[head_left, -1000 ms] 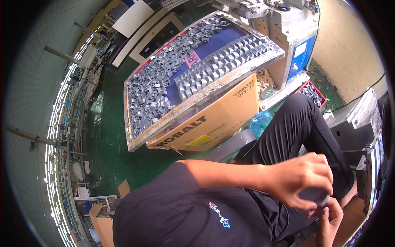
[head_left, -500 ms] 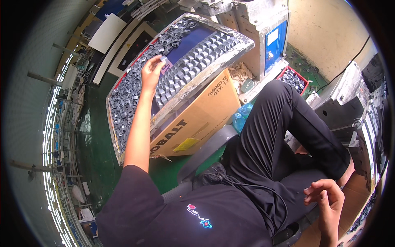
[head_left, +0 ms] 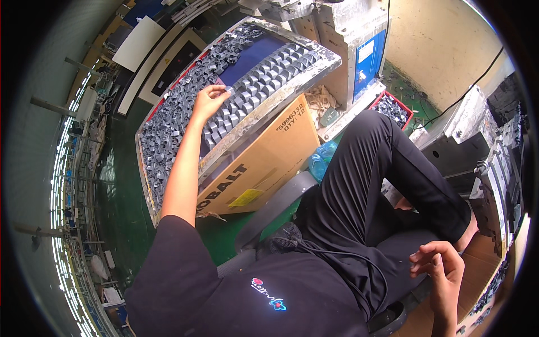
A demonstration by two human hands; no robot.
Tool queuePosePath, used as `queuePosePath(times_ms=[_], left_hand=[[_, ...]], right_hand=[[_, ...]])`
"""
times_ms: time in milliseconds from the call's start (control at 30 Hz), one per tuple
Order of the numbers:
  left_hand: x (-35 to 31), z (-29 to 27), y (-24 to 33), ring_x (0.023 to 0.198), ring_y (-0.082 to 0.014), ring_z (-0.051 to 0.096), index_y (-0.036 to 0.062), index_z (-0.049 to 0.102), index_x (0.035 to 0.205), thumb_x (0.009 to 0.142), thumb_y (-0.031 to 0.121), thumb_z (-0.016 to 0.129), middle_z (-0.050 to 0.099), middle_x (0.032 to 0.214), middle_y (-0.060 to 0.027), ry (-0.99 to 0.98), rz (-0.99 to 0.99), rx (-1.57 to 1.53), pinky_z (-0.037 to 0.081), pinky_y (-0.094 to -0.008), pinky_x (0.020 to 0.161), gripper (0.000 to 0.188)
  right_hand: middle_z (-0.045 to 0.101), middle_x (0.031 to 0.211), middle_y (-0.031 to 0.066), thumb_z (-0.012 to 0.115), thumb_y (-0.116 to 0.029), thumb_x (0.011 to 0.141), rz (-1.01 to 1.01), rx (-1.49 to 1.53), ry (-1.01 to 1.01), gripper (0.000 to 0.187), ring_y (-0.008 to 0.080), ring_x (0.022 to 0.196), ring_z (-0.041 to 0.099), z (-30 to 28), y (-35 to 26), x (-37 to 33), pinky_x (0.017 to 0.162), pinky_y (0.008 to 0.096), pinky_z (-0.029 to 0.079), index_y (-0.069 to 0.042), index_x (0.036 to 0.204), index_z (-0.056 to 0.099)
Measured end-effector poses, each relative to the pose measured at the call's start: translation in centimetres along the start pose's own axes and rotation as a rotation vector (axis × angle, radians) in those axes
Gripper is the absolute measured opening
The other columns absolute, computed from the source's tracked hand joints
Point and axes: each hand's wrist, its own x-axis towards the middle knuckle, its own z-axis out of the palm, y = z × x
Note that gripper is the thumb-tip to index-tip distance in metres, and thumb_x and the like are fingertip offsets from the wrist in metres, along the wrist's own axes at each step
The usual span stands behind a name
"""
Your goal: Manually assemble small plastic and metal components using a pad printing machine.
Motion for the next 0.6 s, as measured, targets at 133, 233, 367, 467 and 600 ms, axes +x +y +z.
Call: queuePosePath(times_ms=[133,233,367,467,600], left_hand=[[0.8,0.4,-0.4,0.1,-0.0151,0.071,0.0028,0.078,0.118,0.085,0.028,0.089,0.078,0.113,-0.0084,-0.015,0.044,0.002,0.057,-0.0318,0.092,0.044],[1.3,1.0,0.1,0.094,-0.0131,0.069,0.0033,0.079,0.117,0.084,0.031,0.089,0.079,0.11,-0.0065,-0.027,0.053,0.072,0.056,-0.0306,0.089,0.043],[1.6,1.5,1.0,0.093,-0.0123,0.068,0.0053,0.081,0.117,0.083,0.033,0.09,0.079,0.108,-0.005,-0.046,0.043,0.06,0.055,-0.0297,0.087,0.044],[1.5,1.6,1.4,0.093,-0.0125,0.068,0.006,0.081,0.118,0.083,0.032,0.09,0.08,0.109,-0.0045,-0.058,0.037,0.12,0.055,-0.0304,0.087,0.044],[1.8,1.4,1.4,0.093,-0.0131,0.068,0.0067,0.081,0.119,0.083,0.032,0.09,0.08,0.109,-0.0045,-0.091,0.037,0.113,0.055,-0.0306,0.089,0.045]], right_hand=[[0.074,0.095,0.0143,0.058,-0.03,0.111,0.001,0.014,-0.013,0.032,0.0161,0.075,0.071,-0.1,0.0,0.1,0.067,0.0286,0.059,0.002,0.114,0.064],[0.074,0.095,0.0143,0.058,-0.03,0.111,0.004,0.015,-0.015,0.033,0.0162,0.076,0.071,-0.1,0.0,0.3,0.067,0.0286,0.059,0.001,0.114,0.064],[0.076,0.099,0.0172,0.058,-0.025,0.11,0.034,0.064,-0.02,0.032,0.0181,0.081,0.073,-0.4,-0.3,0.3,0.074,0.0306,0.06,0.005,0.116,0.065],[0.076,0.098,0.0166,0.058,-0.025,0.11,0.04,0.047,-0.019,0.031,0.0175,0.081,0.073,-0.3,-0.4,0.5,0.074,0.0302,0.06,0.005,0.116,0.065],[0.076,0.098,0.0158,0.059,-0.025,0.11,0.04,0.057,-0.017,0.031,0.0169,0.081,0.073,-0.3,-0.4,0.4,0.074,0.0295,0.059,0.005,0.116,0.066]])
